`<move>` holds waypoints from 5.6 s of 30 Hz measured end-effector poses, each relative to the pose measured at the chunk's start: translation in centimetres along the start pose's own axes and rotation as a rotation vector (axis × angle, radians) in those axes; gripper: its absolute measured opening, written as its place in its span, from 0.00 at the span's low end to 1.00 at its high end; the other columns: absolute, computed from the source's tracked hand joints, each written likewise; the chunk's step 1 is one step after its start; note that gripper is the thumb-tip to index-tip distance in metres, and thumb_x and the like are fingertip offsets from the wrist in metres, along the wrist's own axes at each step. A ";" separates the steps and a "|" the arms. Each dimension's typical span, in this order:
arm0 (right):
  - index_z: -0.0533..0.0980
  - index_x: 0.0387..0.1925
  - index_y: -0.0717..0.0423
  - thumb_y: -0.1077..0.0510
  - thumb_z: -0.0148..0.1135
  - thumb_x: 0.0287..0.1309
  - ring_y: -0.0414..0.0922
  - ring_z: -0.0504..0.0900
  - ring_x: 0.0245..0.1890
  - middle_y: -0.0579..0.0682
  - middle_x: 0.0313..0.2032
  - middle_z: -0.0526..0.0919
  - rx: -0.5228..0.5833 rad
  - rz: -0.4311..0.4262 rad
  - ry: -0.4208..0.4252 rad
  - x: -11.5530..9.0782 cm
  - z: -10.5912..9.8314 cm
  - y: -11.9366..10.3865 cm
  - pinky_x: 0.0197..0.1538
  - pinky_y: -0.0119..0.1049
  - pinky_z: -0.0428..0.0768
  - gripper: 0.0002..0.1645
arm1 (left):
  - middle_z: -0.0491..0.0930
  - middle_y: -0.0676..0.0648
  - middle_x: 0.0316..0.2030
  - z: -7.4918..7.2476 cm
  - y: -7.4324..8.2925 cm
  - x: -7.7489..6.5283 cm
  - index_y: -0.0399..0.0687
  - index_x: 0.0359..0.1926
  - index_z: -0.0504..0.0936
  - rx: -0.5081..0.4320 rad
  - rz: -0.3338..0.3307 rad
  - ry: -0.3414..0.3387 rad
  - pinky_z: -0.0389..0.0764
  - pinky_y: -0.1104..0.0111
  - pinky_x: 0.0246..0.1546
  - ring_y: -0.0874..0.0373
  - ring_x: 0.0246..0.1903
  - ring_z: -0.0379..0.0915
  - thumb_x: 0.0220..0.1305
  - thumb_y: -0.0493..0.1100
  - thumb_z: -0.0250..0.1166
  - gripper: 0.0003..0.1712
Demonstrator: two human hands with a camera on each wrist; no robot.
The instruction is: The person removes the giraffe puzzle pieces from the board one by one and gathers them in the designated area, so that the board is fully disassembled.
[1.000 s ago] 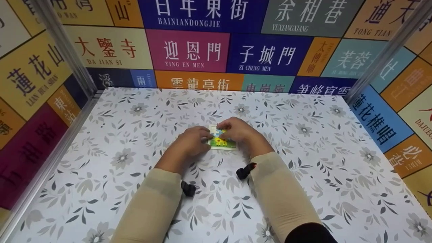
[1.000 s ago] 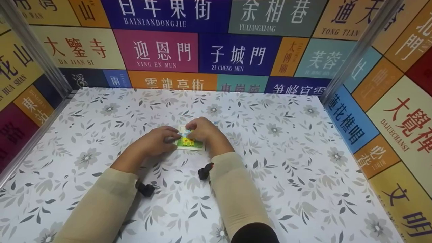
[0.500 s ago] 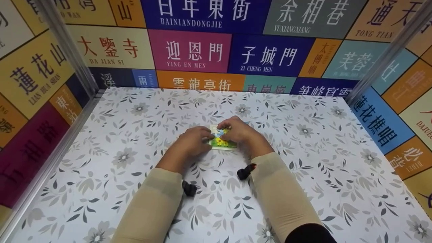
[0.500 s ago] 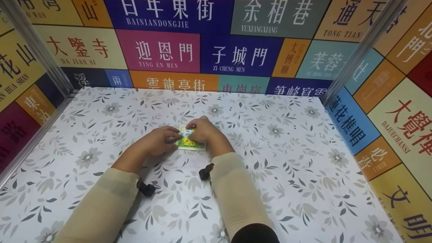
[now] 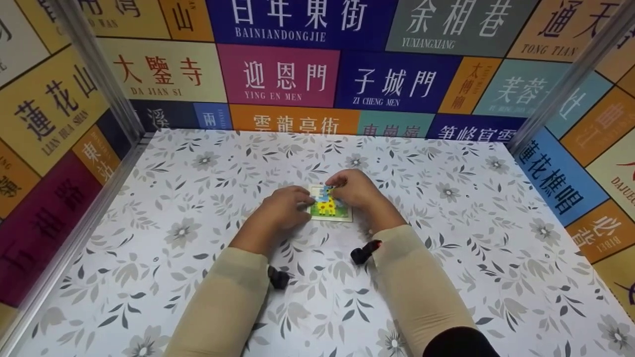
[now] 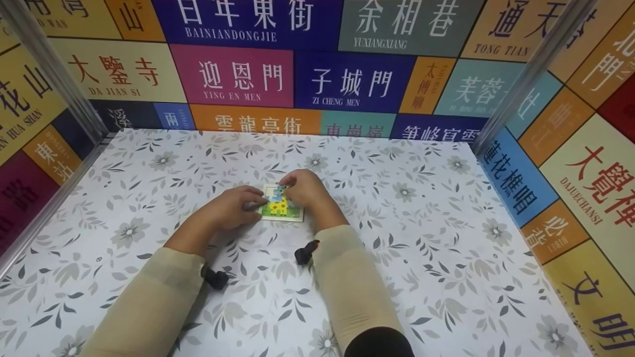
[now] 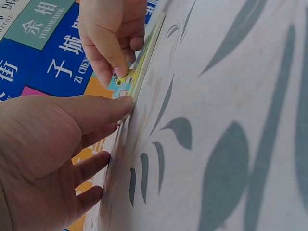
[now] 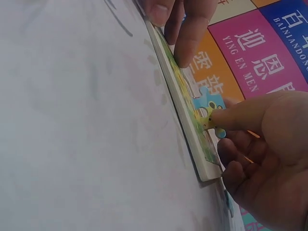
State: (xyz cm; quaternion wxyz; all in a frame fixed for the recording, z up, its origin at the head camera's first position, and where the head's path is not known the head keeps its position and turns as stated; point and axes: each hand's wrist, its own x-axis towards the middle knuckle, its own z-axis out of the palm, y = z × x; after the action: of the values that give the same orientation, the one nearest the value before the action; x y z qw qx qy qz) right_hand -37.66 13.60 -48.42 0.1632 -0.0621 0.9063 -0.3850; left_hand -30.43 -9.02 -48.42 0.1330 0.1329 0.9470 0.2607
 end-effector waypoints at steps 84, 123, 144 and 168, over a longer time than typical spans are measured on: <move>0.80 0.62 0.58 0.59 0.67 0.71 0.43 0.86 0.45 0.55 0.53 0.85 0.226 0.170 0.226 -0.9 -8.5 8.5 0.49 0.35 0.87 0.21 | 0.72 0.54 0.76 0.0 -0.3 -0.2 0.59 0.68 0.84 -0.029 0.015 0.006 0.65 0.47 0.80 0.48 0.80 0.62 0.71 0.49 0.70 0.26; 0.83 0.63 0.47 0.42 0.71 0.69 0.50 0.81 0.58 0.51 0.59 0.84 0.104 -0.016 0.043 -1.3 -4.1 0.0 0.63 0.48 0.81 0.26 | 0.72 0.53 0.75 0.0 -0.1 0.1 0.59 0.68 0.84 0.017 -0.001 -0.016 0.65 0.48 0.81 0.48 0.79 0.64 0.71 0.50 0.71 0.25; 0.86 0.59 0.43 0.46 0.74 0.65 0.49 0.83 0.59 0.46 0.60 0.86 -0.058 -0.011 -0.086 -1.3 -2.3 1.3 0.58 0.46 0.83 0.22 | 0.73 0.54 0.75 0.3 -0.2 -0.2 0.59 0.67 0.85 -0.025 -0.004 0.009 0.65 0.50 0.80 0.49 0.78 0.65 0.69 0.49 0.72 0.26; 0.88 0.51 0.46 0.55 0.77 0.63 0.51 0.77 0.59 0.50 0.57 0.76 -0.153 -0.069 -0.124 -1.0 -2.0 1.6 0.70 0.50 0.76 0.15 | 0.72 0.53 0.75 0.1 -0.2 0.1 0.60 0.68 0.84 -0.021 0.006 -0.006 0.65 0.48 0.80 0.47 0.78 0.64 0.70 0.49 0.71 0.26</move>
State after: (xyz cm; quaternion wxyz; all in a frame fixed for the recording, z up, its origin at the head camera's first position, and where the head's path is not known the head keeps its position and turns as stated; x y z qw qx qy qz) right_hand -37.40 16.28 -47.98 0.2005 -0.1291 0.9184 -0.3156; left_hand -30.53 -9.04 -48.65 0.1362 0.1351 0.9433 0.2707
